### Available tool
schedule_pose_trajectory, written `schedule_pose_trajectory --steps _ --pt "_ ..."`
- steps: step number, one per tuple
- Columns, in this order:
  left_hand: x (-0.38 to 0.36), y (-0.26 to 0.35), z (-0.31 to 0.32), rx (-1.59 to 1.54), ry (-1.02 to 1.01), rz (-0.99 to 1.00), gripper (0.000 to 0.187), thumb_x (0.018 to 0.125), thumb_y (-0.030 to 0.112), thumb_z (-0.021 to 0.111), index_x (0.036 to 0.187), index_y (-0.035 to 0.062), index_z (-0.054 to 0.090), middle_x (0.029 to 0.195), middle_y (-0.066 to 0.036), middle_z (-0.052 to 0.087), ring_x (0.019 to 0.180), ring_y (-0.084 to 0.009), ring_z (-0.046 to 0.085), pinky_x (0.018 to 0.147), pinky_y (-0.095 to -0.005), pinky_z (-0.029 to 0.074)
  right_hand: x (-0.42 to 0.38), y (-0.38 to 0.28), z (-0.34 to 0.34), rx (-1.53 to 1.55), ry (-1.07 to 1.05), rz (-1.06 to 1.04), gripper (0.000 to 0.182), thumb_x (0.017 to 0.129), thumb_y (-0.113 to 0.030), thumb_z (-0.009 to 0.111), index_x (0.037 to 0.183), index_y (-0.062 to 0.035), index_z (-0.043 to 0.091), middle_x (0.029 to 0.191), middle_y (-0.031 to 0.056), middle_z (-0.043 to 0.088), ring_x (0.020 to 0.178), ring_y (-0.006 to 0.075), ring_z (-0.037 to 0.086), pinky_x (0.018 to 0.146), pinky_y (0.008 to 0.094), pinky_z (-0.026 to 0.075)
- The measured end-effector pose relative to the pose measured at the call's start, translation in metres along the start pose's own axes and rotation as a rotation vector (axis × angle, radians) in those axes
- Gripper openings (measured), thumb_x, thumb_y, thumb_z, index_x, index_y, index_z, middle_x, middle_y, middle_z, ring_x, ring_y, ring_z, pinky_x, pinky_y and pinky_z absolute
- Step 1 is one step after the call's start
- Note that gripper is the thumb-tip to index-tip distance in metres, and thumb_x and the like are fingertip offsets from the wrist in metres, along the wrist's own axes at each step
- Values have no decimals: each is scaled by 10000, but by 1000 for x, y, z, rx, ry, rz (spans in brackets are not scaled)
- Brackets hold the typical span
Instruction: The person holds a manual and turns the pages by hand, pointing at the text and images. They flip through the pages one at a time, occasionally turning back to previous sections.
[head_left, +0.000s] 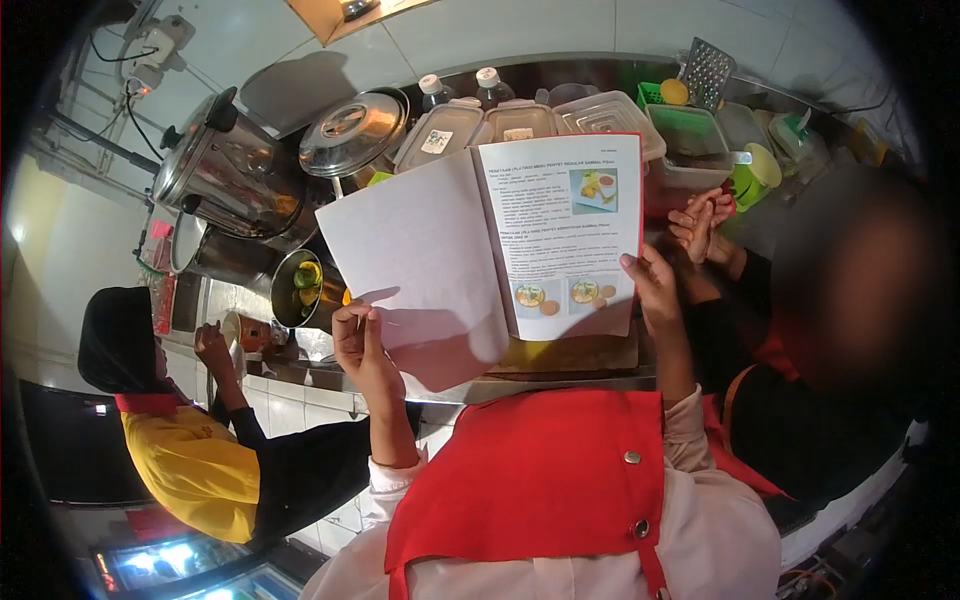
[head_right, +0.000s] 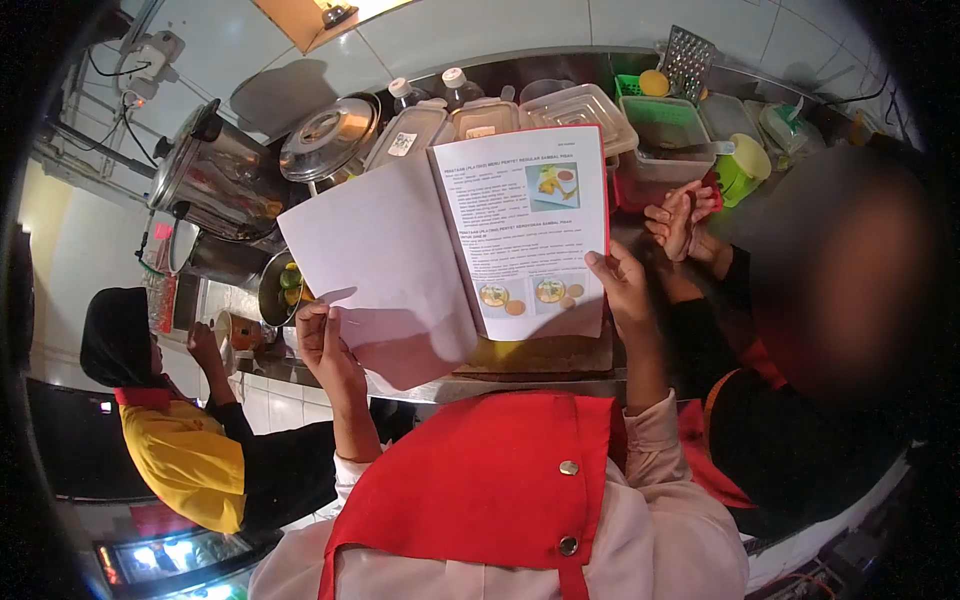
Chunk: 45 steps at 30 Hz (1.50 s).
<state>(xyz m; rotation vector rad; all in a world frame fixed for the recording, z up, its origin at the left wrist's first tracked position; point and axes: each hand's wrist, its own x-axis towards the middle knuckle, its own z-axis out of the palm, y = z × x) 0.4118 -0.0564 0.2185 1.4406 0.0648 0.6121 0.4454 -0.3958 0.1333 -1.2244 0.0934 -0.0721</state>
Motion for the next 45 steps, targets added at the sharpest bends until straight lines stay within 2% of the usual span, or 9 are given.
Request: schedule_pose_trajectory --steps 13,18,28,30,35,37,41,43,45 --pt "3 11 1 -138 -67 -27 114 872 -62 547 917 41 559 948 -25 567 858 -79 542 779 -216 425 -2 0 -4 250 -20 108 316 963 -243 504 1123 13 595 1072 69 635 955 113 585 854 262 438" --pt "5 15 2 -169 -62 -63 114 874 -57 552 919 47 564 917 -24 591 819 -77 559 739 -210 441 -1 5 -2 705 -108 226 294 968 -206 474 1153 -1 577 1123 104 627 1002 177 601 876 316 469" --pt "4 24 12 -223 6 -170 108 844 -58 597 865 47 583 847 8 559 755 -63 509 702 -184 404 -3 2 2 751 -229 300 335 982 -233 426 1197 -7 547 1158 100 613 1029 180 590 913 323 452" --pt "4 21 8 -229 -7 -162 104 844 -56 597 866 45 583 850 5 562 756 -64 510 702 -186 405 0 9 0 697 -100 356 331 979 -236 435 1192 -12 554 1154 89 615 1024 170 590 905 307 451" --pt "5 21 7 -247 -43 -133 94 844 -51 598 864 40 587 854 -6 570 759 -67 513 703 -188 405 -4 1 5 691 -97 364 328 974 -243 449 1183 -19 566 1146 78 619 1009 159 593 891 294 451" --pt "5 17 1 -250 -113 -106 110 872 -53 556 888 54 574 933 -33 599 856 -94 568 766 -219 453 -2 5 3 709 -104 380 328 972 -244 452 1180 -19 569 1143 77 620 1006 159 594 889 294 452" --pt "4 20 4 -251 -92 -127 105 875 -51 552 884 51 576 953 -39 605 858 -97 569 775 -216 453 -2 7 3 710 -118 398 333 972 -253 452 1181 -23 570 1143 72 621 1005 164 594 890 301 452" --pt "4 23 9 -262 -24 -161 89 852 -53 586 855 36 597 851 -10 569 757 -66 516 695 -182 414 -2 6 4 734 -106 407 338 972 -259 451 1186 -24 566 1142 72 621 1006 166 594 891 304 451" --pt "4 23 9 -258 -30 -155 92 852 -55 584 854 36 599 851 -10 567 760 -66 517 696 -182 414 -3 3 5 776 -158 433 350 973 -267 446 1204 -27 554 1149 72 618 1018 168 587 893 305 448"
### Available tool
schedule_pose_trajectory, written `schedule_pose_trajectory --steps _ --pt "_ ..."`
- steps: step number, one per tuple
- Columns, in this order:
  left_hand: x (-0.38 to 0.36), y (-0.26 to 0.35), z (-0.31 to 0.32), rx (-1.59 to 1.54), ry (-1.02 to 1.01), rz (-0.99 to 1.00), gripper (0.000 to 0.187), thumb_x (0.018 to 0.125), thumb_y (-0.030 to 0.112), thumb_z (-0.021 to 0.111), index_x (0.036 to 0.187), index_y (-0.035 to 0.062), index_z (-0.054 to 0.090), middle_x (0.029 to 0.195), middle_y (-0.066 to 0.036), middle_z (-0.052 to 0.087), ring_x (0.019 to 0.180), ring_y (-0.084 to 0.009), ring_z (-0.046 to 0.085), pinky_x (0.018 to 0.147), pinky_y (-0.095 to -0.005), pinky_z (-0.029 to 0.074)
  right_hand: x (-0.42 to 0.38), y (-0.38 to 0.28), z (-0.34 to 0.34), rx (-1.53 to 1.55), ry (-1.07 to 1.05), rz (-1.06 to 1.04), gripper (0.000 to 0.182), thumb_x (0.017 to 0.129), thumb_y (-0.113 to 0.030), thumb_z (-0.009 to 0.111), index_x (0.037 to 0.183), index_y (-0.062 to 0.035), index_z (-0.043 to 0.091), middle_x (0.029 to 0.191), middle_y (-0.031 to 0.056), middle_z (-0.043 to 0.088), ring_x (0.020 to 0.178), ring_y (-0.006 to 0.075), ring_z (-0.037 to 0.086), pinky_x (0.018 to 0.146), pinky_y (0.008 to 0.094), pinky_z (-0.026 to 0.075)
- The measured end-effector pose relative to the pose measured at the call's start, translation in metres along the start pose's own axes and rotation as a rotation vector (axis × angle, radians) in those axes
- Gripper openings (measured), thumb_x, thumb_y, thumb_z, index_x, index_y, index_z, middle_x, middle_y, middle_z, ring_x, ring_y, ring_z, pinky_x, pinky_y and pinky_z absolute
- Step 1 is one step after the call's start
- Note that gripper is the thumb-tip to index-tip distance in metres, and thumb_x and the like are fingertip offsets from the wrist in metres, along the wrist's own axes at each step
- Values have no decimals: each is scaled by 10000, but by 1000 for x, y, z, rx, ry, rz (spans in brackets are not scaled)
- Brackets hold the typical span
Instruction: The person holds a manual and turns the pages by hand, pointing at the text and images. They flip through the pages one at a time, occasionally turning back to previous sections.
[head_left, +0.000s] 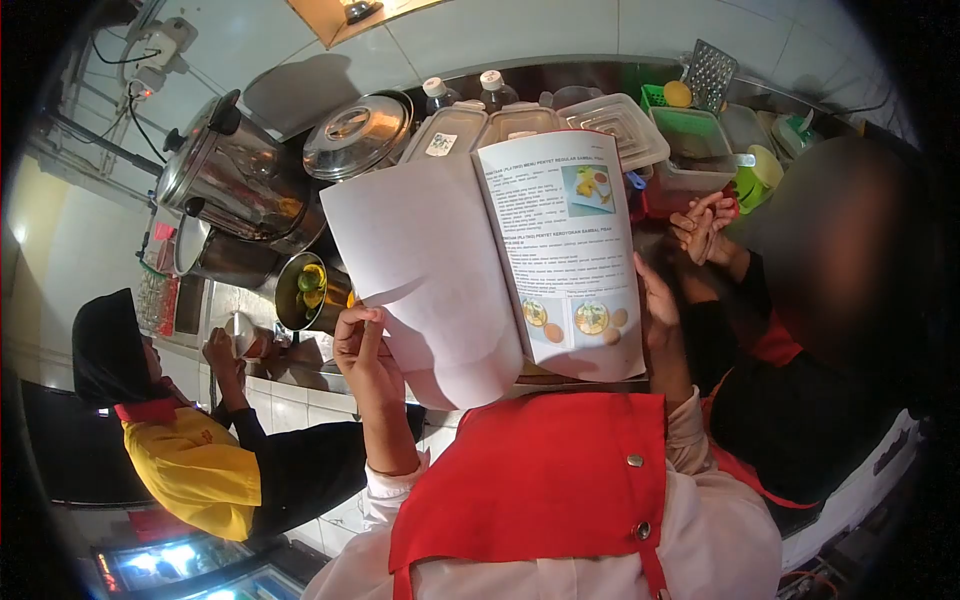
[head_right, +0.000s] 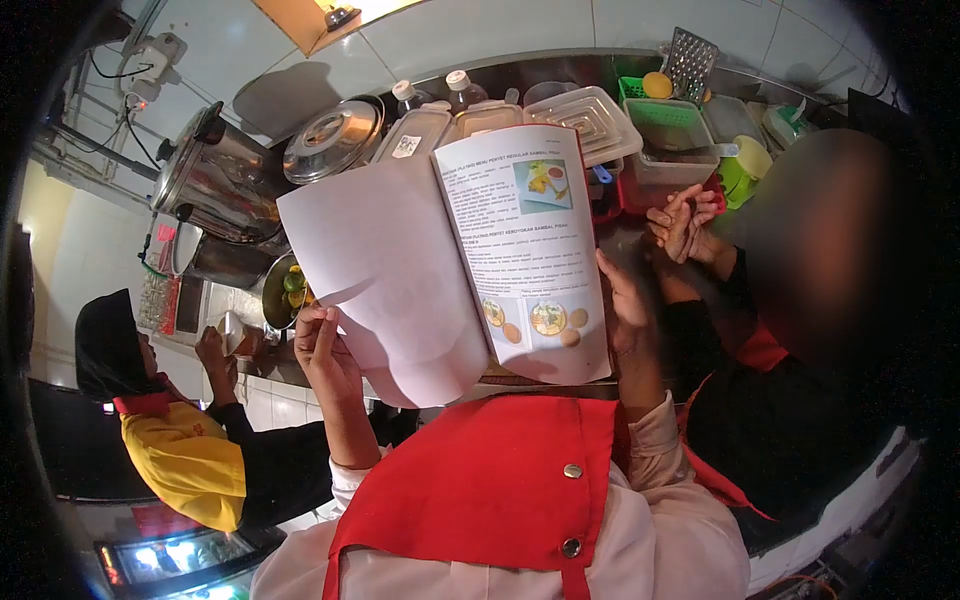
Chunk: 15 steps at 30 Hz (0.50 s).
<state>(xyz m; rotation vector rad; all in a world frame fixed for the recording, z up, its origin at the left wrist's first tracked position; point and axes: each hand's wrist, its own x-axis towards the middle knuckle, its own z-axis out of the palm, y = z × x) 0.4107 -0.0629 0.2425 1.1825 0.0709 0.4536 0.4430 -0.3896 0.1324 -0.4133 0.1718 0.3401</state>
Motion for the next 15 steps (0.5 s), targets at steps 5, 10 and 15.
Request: schedule_pose_trajectory --steps 5,10,15 --pt "-1 1 -1 8 -19 -2 103 851 -64 576 849 35 604 857 -10 562 775 -66 519 709 -182 413 -6 -1 11 -95 30 -49 363 971 -273 448 1223 -29 540 1161 81 611 1034 171 581 905 312 445" --pt "-1 -2 -5 16 -55 25 108 875 -54 547 856 44 588 935 -40 608 827 -87 570 748 -210 458 -8 3 -22 -363 -51 -200 373 969 -277 450 1234 -27 533 1179 94 599 1054 180 574 925 322 438" --pt "-2 0 -4 27 -75 15 117 869 -68 545 843 38 588 910 -30 598 814 -75 557 740 -204 449 -4 1 -32 -269 -14 -195 378 973 -284 444 1239 -30 530 1189 99 593 1064 182 570 928 322 436"
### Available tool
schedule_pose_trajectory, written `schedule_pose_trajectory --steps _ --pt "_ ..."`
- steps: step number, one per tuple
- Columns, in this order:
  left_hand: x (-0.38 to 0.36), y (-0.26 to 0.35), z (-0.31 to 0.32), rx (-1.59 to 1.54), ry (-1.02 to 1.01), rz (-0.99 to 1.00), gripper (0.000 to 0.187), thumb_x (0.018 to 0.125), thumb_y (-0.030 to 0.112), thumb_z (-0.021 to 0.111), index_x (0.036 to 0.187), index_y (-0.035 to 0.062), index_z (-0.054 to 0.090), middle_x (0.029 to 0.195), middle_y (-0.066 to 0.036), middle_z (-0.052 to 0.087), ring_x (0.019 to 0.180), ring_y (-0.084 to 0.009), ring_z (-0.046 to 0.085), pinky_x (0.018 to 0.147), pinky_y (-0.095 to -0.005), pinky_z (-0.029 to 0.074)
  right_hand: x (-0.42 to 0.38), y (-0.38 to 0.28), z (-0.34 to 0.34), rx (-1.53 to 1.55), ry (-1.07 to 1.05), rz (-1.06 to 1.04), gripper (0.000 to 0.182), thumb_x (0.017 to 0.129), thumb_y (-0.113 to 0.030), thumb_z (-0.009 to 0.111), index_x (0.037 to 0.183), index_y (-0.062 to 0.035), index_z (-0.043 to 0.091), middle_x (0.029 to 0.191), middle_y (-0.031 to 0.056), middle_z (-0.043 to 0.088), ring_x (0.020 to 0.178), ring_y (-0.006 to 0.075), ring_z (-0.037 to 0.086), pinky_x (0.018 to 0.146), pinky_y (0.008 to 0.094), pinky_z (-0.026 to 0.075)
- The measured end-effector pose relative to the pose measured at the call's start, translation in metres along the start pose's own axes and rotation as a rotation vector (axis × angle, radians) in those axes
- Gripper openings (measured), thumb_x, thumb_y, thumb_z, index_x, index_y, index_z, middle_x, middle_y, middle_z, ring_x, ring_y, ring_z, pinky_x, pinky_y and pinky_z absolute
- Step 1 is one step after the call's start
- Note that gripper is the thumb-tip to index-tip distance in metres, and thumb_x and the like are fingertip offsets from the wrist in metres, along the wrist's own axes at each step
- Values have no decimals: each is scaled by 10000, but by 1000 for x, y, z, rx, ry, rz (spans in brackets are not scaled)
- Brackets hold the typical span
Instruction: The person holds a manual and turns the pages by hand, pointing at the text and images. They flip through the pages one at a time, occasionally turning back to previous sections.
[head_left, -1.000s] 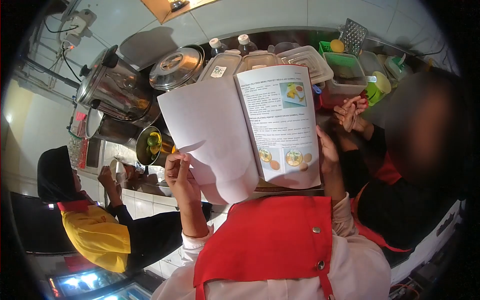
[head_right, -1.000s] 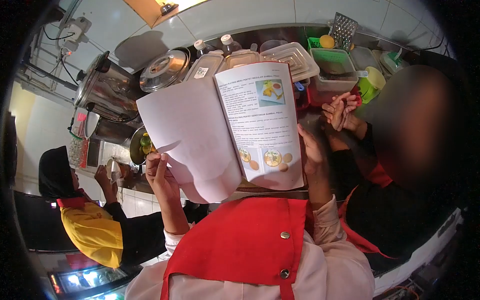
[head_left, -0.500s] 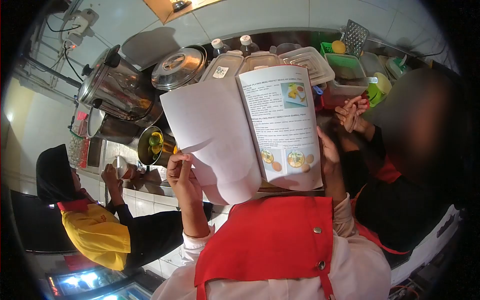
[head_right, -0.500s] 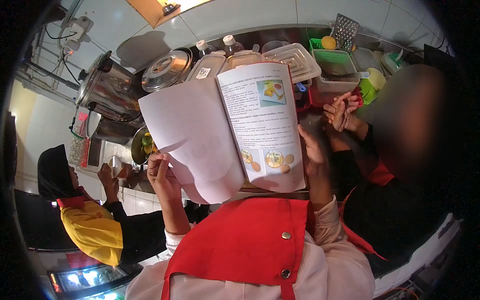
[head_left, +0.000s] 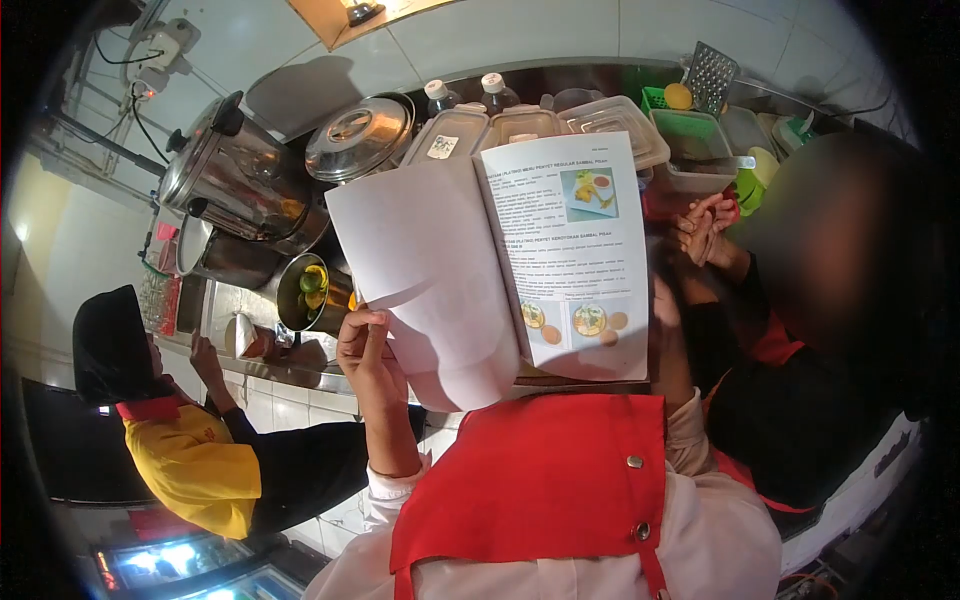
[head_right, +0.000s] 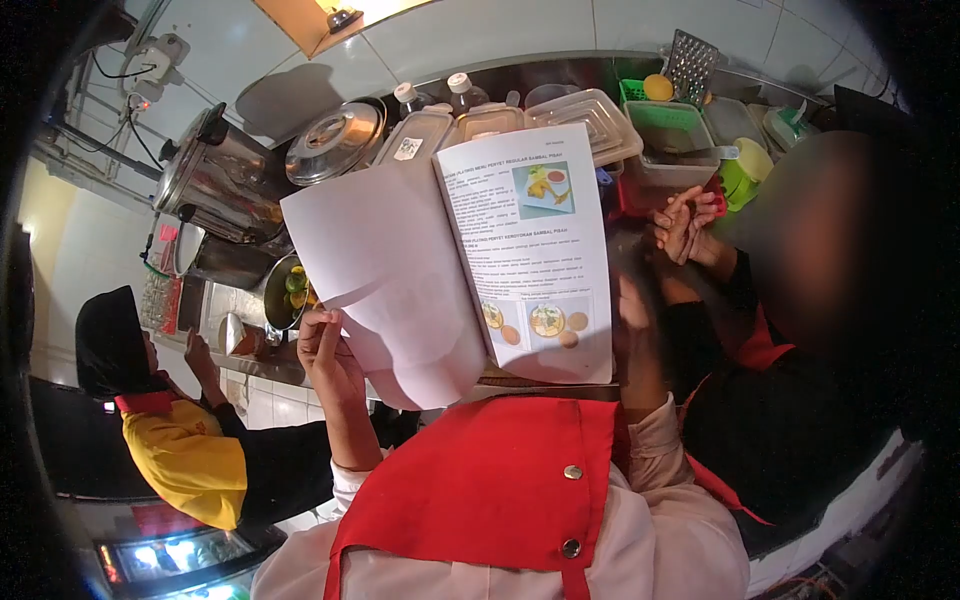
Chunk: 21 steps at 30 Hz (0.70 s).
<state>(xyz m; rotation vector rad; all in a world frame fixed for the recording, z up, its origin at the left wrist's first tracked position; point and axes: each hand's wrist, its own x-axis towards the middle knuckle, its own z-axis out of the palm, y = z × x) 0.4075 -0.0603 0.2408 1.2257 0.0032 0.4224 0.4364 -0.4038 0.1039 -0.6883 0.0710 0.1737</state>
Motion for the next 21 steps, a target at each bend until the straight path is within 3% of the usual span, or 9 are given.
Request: schedule_pose_trajectory --steps 6,9,12,13,16,20,21 --pt "-1 -3 2 27 9 0 123 863 -75 545 832 34 593 892 -30 590 817 -78 538 760 -209 426 1 -12 31 217 82 34 409 982 -332 426 1249 -38 526 1196 102 587 1079 183 567 916 334 443" --pt "-3 -6 4 68 1 6 127 859 -78 548 830 35 599 882 -29 582 816 -86 529 773 -214 414 2 -10 30 122 27 28 400 980 -342 441 1237 -50 533 1188 98 589 1077 167 563 914 328 439" --pt "-4 -9 4 72 -11 8 130 856 -82 550 831 33 604 875 -28 577 813 -92 526 778 -215 410 21 24 -48 -76 104 12 361 981 -307 455 1225 -53 533 1198 103 578 1094 150 545 925 316 425" --pt "-4 -10 3 65 -8 6 130 856 -84 550 833 31 605 872 -29 576 812 -94 526 780 -216 412 19 20 -40 -77 102 13 361 981 -307 455 1225 -53 533 1198 103 578 1094 150 545 925 316 425" --pt "-5 -12 0 54 -21 8 126 858 -82 551 835 27 608 877 -32 580 813 -94 528 783 -215 412 6 0 17 109 -71 -19 328 998 -223 409 1246 -31 503 1250 110 545 1145 173 510 955 326 404" --pt "-6 -14 -4 60 2 15 124 859 -81 552 836 26 611 883 -34 582 815 -94 530 787 -215 413 8 5 14 14 -141 -16 349 1008 -202 359 1283 -18 467 1291 99 519 1168 190 497 980 344 388" --pt "-6 -16 -8 45 -14 10 127 852 -89 551 848 17 620 998 -77 600 895 -124 553 828 -238 415 8 7 12 60 -169 44 361 1010 -200 346 1302 -14 447 1308 97 505 1179 191 488 995 349 375"
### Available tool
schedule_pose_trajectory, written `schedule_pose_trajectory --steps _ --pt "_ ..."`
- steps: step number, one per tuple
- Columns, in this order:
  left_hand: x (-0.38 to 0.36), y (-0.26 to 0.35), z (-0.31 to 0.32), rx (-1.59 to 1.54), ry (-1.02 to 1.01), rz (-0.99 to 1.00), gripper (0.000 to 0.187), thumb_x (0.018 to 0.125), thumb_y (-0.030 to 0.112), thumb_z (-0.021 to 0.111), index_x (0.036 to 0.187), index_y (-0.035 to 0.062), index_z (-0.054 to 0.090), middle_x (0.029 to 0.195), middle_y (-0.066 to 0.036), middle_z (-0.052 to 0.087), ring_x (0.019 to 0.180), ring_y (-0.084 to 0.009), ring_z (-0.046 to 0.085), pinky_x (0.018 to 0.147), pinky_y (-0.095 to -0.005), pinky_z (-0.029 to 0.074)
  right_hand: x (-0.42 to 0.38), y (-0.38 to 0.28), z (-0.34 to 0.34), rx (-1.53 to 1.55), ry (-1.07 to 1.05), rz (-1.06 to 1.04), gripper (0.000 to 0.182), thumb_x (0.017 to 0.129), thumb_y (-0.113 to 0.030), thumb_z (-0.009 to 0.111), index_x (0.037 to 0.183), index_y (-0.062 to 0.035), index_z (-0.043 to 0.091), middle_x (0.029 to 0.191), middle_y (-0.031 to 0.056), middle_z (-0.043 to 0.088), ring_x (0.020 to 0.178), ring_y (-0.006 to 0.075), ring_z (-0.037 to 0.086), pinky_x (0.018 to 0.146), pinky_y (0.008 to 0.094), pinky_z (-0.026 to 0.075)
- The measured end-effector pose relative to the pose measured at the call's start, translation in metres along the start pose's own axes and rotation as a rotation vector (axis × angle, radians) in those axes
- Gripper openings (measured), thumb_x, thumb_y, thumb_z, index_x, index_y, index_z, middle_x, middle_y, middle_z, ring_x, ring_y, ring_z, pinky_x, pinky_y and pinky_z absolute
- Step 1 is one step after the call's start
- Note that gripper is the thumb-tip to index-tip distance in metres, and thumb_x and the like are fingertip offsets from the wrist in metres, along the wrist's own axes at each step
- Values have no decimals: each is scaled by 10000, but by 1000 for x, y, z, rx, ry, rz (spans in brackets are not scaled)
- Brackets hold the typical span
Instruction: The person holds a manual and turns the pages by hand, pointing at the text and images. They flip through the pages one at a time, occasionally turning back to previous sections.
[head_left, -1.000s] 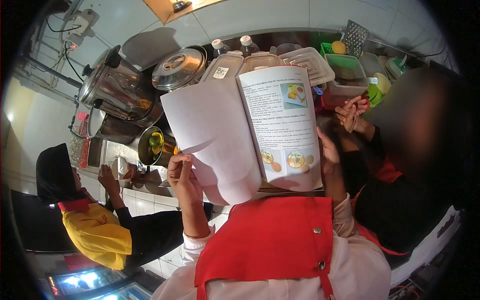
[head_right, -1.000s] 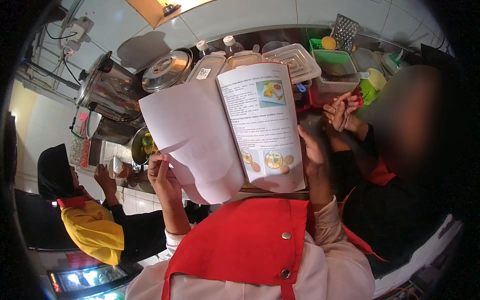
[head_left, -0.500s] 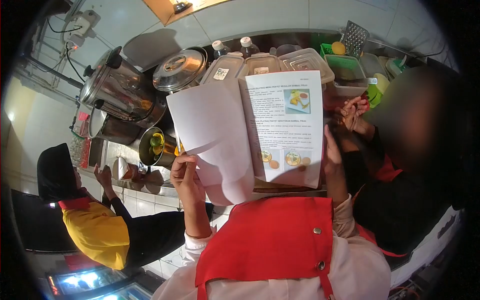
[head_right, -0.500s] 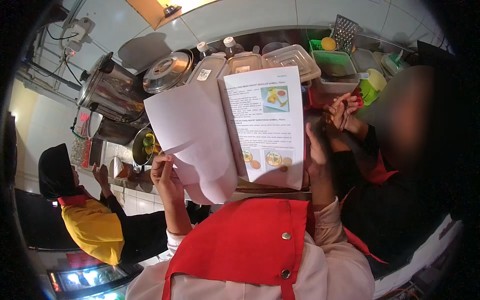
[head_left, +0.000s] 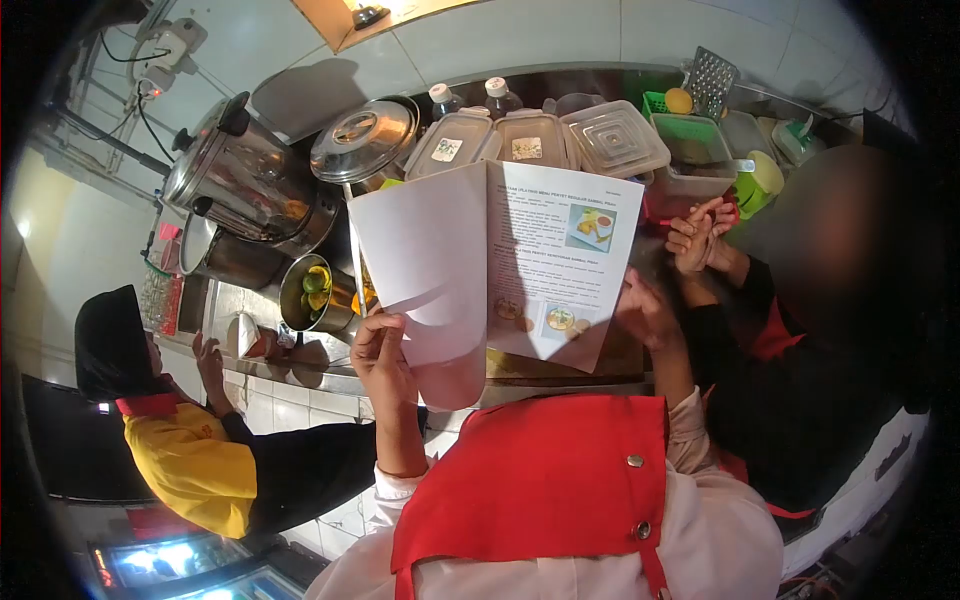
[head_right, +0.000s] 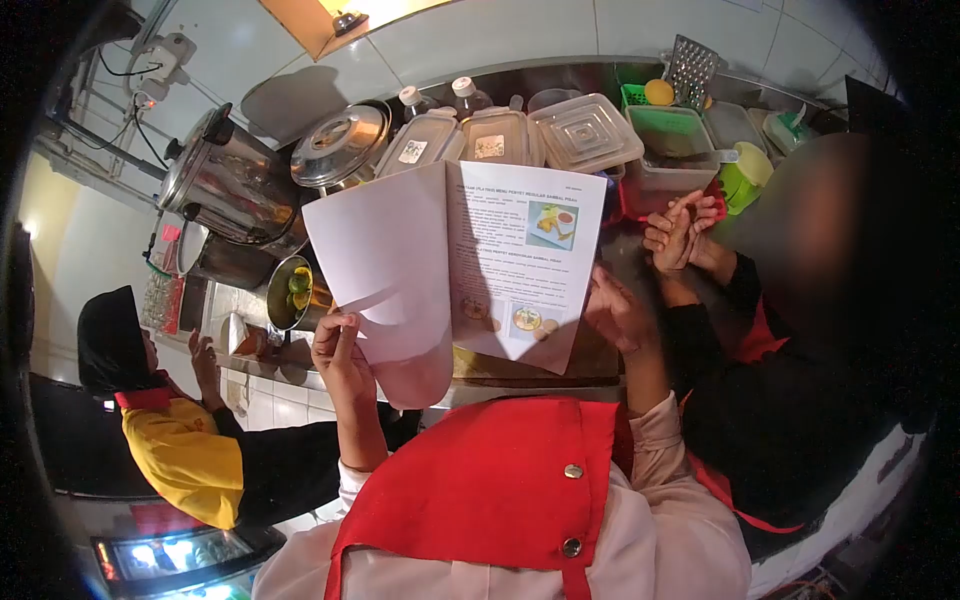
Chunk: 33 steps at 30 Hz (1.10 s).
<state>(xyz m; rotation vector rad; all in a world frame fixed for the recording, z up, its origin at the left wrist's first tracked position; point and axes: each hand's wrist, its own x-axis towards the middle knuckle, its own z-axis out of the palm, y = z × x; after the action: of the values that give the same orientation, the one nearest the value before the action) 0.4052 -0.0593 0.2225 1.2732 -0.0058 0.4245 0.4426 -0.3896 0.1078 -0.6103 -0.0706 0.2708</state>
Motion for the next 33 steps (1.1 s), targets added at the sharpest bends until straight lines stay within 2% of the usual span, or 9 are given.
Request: schedule_pose_trajectory --steps 1,5,7,8,10,14,16,29,33 --pt "0 -1 -2 -15 -15 -4 133 845 -97 549 859 9 629 1113 -120 618 975 -155 577 870 -262 417 -1 2 -3 51 -29 58 374 1011 -197 333 1321 -11 428 1324 95 492 1191 192 479 1010 355 362" --pt "0 1 1 -12 -17 -7 129 845 -94 551 860 9 628 1117 -122 617 971 -151 578 868 -261 420 -8 -1 -19 -6 -4 60 383 1003 -209 364 1327 -14 430 1303 84 509 1162 172 502 963 334 411" --pt "-1 2 2 -34 -6 -18 130 846 -92 550 859 11 629 1115 -120 618 959 -145 578 855 -257 422 -15 -14 -25 -199 -2 168 374 992 -219 401 1302 -20 462 1241 64 555 1082 138 553 845 279 479" --pt "-1 3 2 -35 -8 -17 130 846 -92 550 859 11 629 1115 -120 618 959 -145 578 855 -257 422 -14 -13 -16 -199 -2 166 374 992 -219 401 1302 -20 462 1241 64 555 1082 138 553 845 279 479" --pt "-1 3 3 -44 -10 -15 130 847 -88 551 857 14 631 1105 -114 619 928 -135 575 834 -249 422 -10 -7 5 -165 103 -10 340 978 -216 436 1253 -30 511 1160 46 602 996 102 589 720 213 497" --pt "0 7 9 -35 -22 -5 129 848 -86 553 856 15 632 1076 -103 622 905 -122 569 815 -238 421 -6 4 -18 -131 129 -37 314 966 -199 467 1224 -33 533 1117 43 621 971 95 596 723 205 488" --pt "-1 7 9 -40 -25 -26 115 855 -77 558 848 22 616 975 -67 613 901 -111 554 835 -235 419 -6 3 -14 -108 130 -35 305 958 -181 482 1213 -23 541 1119 53 621 966 101 599 741 215 484" --pt "0 7 13 -32 -17 -30 118 858 -77 550 842 20 615 994 -73 609 898 -105 552 843 -228 415 -7 2 -14 -96 104 -78 269 948 -147 500 1167 -8 569 1072 71 635 952 119 598 781 245 476" --pt "0 4 7 -54 -31 -22 145 845 -98 543 853 13 636 1088 -101 618 908 -124 567 828 -240 419 -10 -3 0 -119 105 -85 262 940 -159 521 1147 -9 580 1067 69 636 944 112 592 774 234 468"
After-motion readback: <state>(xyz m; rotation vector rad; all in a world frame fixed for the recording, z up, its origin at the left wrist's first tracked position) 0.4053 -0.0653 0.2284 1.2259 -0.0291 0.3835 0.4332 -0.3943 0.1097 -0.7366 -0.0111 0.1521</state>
